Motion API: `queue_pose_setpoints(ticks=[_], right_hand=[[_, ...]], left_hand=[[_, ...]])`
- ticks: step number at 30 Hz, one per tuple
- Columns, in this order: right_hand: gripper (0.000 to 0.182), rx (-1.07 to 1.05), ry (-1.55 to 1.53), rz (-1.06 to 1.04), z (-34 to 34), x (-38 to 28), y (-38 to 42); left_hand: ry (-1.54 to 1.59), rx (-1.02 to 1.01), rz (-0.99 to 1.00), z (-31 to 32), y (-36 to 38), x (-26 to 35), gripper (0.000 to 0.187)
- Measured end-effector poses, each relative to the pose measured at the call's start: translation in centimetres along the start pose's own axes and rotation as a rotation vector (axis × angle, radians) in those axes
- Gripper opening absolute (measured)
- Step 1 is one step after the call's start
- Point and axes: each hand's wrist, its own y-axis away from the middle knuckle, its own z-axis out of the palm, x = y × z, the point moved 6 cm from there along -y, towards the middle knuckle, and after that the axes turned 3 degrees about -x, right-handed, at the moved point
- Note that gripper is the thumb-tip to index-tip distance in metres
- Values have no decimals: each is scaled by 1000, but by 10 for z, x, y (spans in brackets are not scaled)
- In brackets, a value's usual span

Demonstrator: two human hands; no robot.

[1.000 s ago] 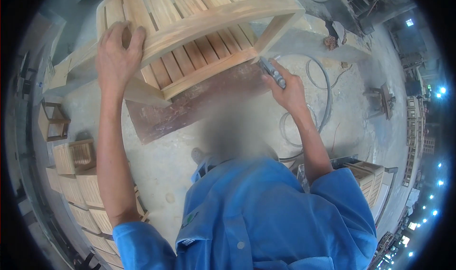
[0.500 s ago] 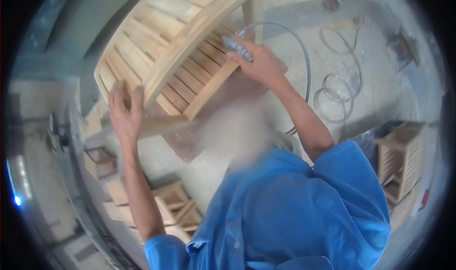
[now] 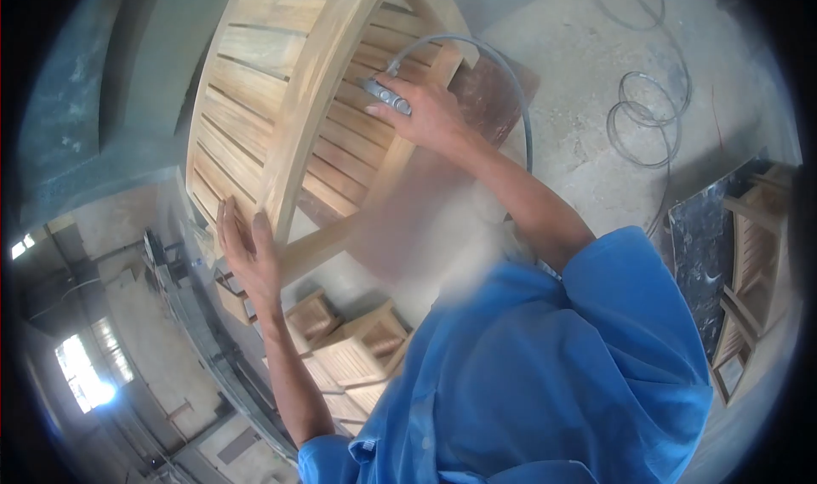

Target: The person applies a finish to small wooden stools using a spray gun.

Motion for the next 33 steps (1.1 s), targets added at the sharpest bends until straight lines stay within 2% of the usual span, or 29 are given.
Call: queue_pose_setpoints(ticks=[3, 6, 12, 21, 24, 27, 28, 30, 33], right_hand=[[54, -8, -56, -63, 26, -1, -4], [51, -118, -76, -22, 41, 2, -10], [48, -250, -158, -74, 79, -20, 2], [46, -401, -161, -77, 128, -33, 15], [48, -314, -241, -64, 129, -38, 37], [51, -113, -150, -131, 101, -33, 42], [52, -88, -119, -98, 94, -32, 52], [54, -35, -59, -31, 82, -34, 82], [49, 88, -150, 43, 73, -41, 138]], left_hand=[[-38, -15, -28, 3, -3, -6, 52], [-24, -17, -43, 11, -10, -5, 53], [-21, -24, -77, 4, -6, -6, 53], [42, -9, -39, 7, -12, -24, 52], [119, -9, -68, -11, 4, -30, 50], [213, -4, 27, -14, 7, -42, 55], [225, 72, 15, -19, 17, -53, 58], [254, 222, -16, -22, 54, -92, 64], [630, 300, -183, 1, 118, -181, 68]])
